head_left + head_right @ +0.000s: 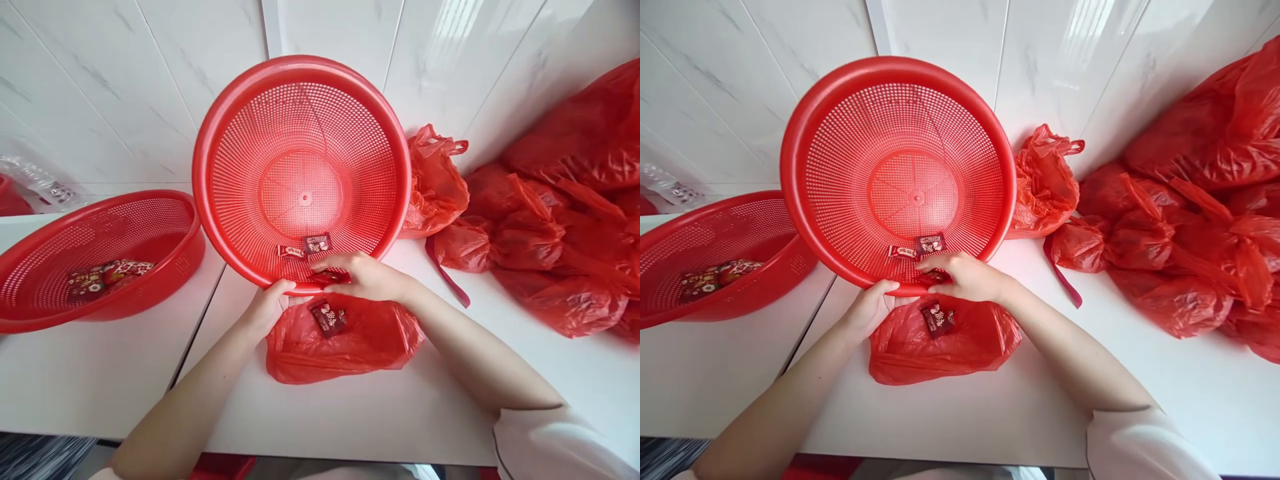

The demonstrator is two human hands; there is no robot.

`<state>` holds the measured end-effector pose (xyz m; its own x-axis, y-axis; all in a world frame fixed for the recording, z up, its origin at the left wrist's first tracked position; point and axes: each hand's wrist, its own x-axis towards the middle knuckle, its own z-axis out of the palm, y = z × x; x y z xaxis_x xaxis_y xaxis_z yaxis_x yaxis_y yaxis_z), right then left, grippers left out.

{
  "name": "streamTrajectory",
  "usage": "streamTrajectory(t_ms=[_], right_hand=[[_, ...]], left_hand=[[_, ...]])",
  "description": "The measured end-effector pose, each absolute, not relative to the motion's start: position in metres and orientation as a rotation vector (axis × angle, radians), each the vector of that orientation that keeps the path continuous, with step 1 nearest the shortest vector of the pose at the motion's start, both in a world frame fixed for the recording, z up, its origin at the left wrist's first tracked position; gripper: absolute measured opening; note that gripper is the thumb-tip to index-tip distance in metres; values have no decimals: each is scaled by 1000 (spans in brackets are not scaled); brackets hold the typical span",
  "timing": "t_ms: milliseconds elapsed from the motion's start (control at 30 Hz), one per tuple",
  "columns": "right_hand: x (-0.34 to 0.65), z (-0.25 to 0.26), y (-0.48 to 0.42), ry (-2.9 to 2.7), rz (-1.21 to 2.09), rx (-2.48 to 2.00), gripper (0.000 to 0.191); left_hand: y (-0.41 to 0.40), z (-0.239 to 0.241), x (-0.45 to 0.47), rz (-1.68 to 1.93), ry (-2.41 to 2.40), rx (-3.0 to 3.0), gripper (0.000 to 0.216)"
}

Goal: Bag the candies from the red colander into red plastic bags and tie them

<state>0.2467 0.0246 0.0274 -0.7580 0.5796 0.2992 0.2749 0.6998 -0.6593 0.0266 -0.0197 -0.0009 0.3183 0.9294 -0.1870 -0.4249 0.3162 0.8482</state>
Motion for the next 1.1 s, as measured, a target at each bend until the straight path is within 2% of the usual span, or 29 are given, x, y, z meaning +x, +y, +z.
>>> streamTrajectory(t_ms=[100, 300, 533, 700, 767, 933, 1100], right_hand=[[248, 30, 28, -2114, 940, -799, 32], [254, 35, 35, -1801, 1422, -854, 40], [254, 44, 27, -1927, 1392, -858, 37], [253, 52, 15, -2220, 1539, -709, 36], [252, 55, 11, -2356, 1409, -691, 33], [247, 48, 12, -2395, 816, -792, 28], [238, 20, 21, -2456, 576, -728, 54]], left_hand=[[-15, 1, 21, 1058, 801, 732, 24], [-9, -1, 16, 1136, 817, 688, 23], [-7, -7, 15, 1096, 797, 739, 26], [-9, -7, 15, 1023, 820, 753, 26], [-11, -5, 16, 975, 837, 752, 29], [-17, -7, 24, 984, 856, 780, 30], [-28, -14, 38, 1035, 817, 857, 41]])
